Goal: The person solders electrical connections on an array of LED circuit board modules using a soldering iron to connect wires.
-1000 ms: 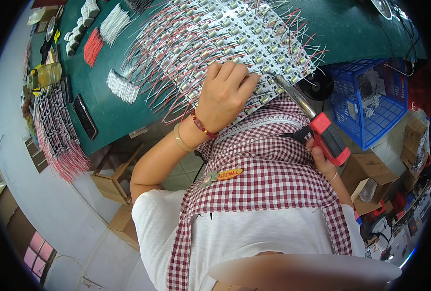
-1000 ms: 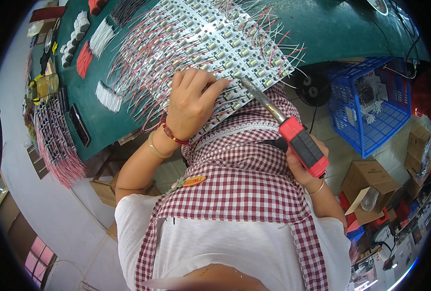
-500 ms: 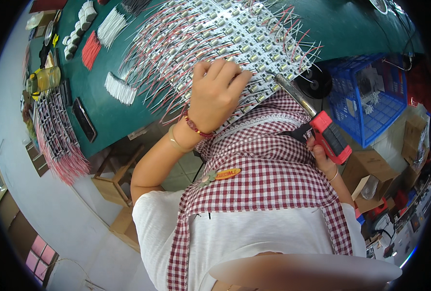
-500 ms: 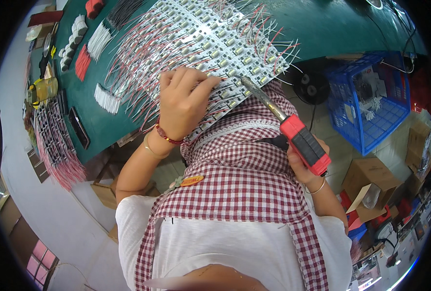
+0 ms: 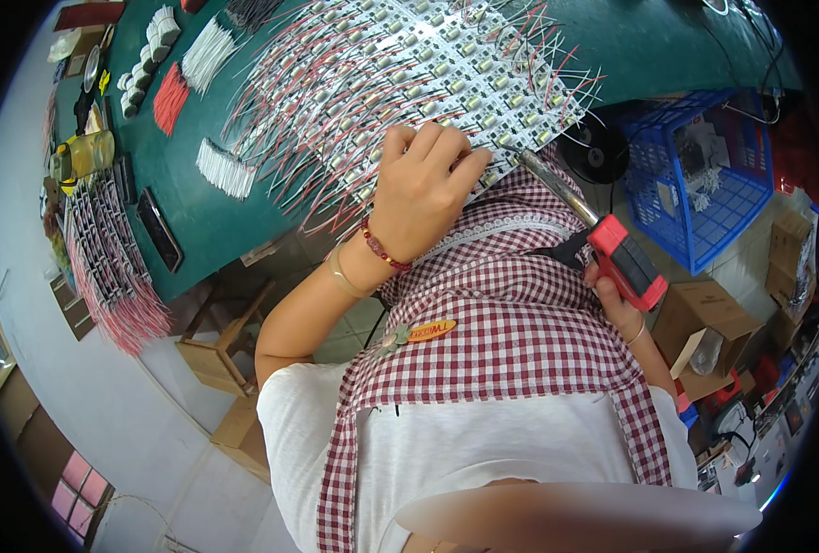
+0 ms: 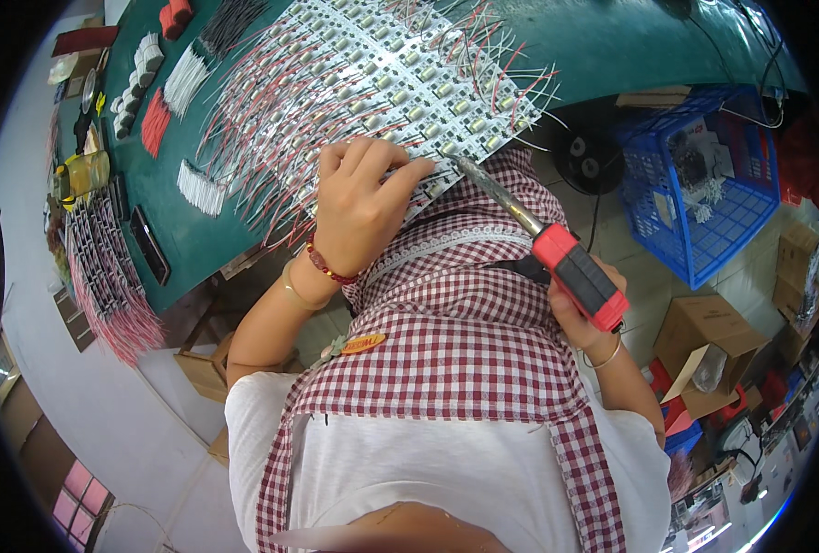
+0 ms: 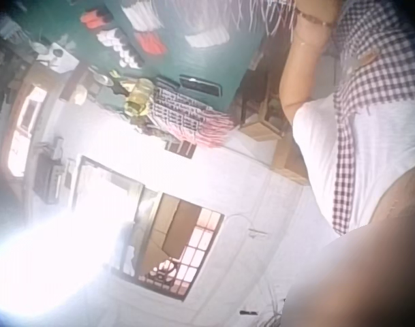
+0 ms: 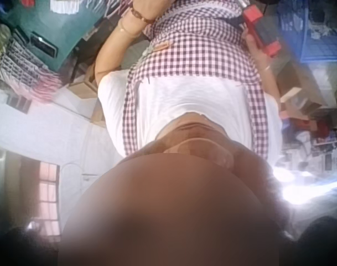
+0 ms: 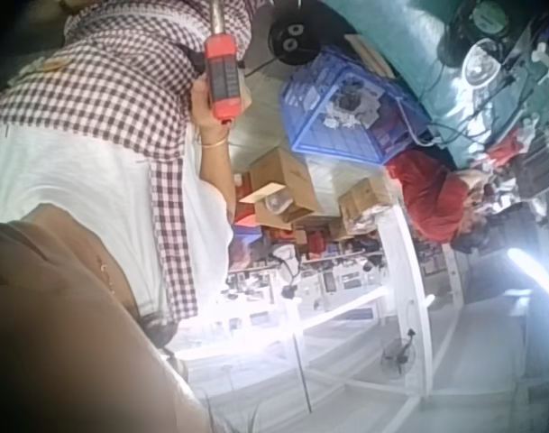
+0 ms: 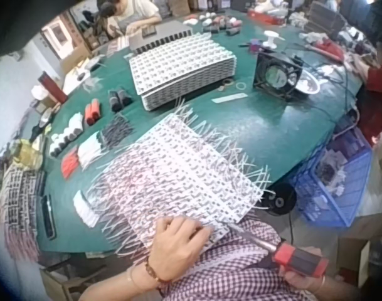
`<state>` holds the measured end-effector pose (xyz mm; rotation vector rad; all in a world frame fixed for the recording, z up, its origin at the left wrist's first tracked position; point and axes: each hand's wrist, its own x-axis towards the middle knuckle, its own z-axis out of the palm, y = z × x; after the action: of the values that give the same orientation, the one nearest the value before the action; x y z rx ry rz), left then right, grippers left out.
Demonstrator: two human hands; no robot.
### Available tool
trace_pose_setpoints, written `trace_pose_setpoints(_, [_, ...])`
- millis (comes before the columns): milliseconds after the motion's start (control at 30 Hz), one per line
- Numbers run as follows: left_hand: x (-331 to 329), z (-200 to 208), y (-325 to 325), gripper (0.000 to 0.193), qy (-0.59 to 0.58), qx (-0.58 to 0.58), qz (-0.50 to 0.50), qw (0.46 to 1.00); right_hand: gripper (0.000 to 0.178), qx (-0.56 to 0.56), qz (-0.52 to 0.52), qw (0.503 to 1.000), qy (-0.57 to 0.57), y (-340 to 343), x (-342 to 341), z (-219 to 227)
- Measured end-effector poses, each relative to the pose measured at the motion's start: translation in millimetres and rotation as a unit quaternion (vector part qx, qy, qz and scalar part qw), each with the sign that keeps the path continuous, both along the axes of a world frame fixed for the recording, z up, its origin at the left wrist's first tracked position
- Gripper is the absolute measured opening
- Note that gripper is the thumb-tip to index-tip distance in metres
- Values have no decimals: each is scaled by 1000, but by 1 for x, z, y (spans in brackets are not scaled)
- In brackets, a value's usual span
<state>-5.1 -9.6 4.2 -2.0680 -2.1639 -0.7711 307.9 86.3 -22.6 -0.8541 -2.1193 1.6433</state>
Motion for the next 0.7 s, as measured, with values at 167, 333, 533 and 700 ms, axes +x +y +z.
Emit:
trace_pose_setpoints(167, [0,-3,1,25,-3,-11,3,1000,20,4,-2,1000,1,-1,-6,1])
trace_pose_setpoints(333, [0,-5,1,24,-6,4,5,1000,18,29,6,1000,6,0,-9,2])
trace_pose_setpoints(533, [1,-4,2,25,1,6,2,1000,17,72,12,997,-21,3,-15,9])
trace_pose_setpoints(700, [1,-4,3,24,8,9,1,1000,17,23,1,1000,1,0,-10,8])
